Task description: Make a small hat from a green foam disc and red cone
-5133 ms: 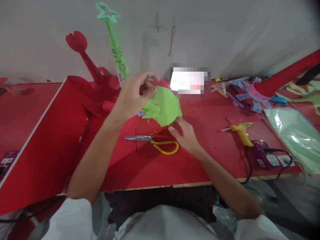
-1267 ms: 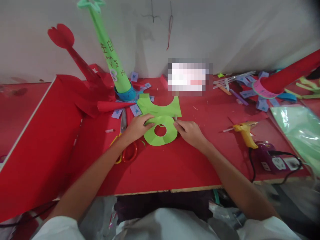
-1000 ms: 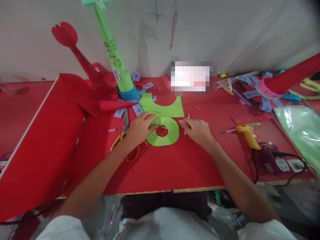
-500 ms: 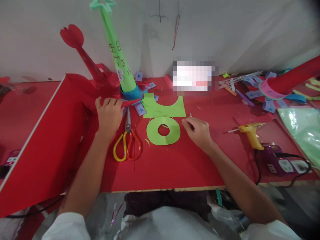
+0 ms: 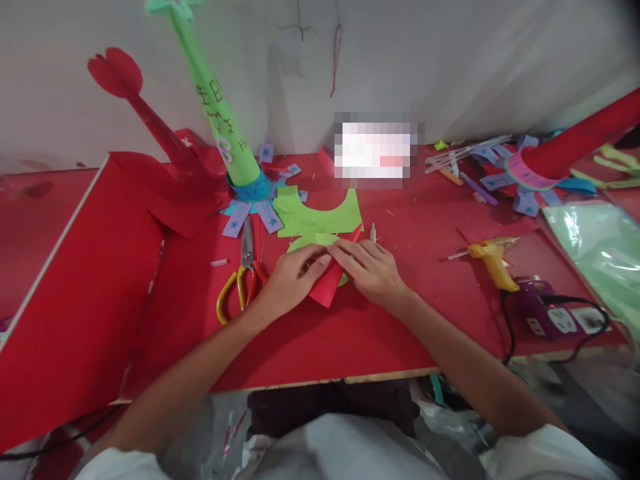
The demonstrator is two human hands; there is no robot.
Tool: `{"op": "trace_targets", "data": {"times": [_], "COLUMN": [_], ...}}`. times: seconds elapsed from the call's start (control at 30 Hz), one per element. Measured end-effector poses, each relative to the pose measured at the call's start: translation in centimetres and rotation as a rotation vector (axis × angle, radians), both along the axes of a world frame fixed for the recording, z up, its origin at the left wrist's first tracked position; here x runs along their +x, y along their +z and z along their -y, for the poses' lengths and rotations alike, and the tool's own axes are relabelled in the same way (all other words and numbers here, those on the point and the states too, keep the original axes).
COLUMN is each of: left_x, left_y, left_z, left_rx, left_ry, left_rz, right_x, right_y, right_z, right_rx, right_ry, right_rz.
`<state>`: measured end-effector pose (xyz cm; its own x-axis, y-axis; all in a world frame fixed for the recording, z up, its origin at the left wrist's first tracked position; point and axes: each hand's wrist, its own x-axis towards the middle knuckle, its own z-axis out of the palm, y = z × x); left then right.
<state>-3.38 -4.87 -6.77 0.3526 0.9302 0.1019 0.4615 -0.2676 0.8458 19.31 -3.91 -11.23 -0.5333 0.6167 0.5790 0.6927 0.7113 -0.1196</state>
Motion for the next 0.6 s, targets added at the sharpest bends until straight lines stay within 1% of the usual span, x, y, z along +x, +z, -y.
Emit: {"op": "trace_targets", "data": {"times": [0.07,0.13,0.17,0.2,0.27,0.33,0.4,0.5,0.6], "left_x": [-1.0,-2.0,-2.4,-2.7,-2.8,-2.6,-2.4,-2.3,-2.1], "left_y": [-0.6,-1.6,-2.1,-2.6,-3.6,-4.1,-4.3,-4.1,-3.8], "left_z": [-0.9,-1.9,-2.4,-2.8,-3.3,-3.5,-3.7,-3.6,-3.3], "left_rx": [0.091,0.249,0.268,0.263,0.263,0.271,0.279,0.228,0.138], "left_ry": [0.103,0.225,0.248,0.242,0.21,0.189,0.186,0.184,0.162], "left_rz": [-0.075,-0.319,-0.424,-0.488,-0.563,-0.571,-0.526,-0.374,-0.186], "right_x": [0.2,0.2,0.2,0.0,-0.3,-0.7,-1.0,-1.3,-1.4], "right_y": [-0.1,0.0,0.1,0.3,0.8,1.1,1.1,0.7,0.2], "right_z": [-0.4,-0.6,-0.7,-0.7,-0.7,-0.7,-0.7,-0.7,-0.4], "right_rx": [-0.039,-0.118,-0.187,-0.275,-0.48,-0.648,-0.722,-0.756,-0.696], "right_ry": [-0.033,-0.08,-0.105,-0.125,-0.126,-0.079,-0.042,-0.054,-0.026], "right_rz": [-0.153,-0.358,-0.458,-0.548,-0.697,-0.787,-0.827,-0.824,-0.757]}}
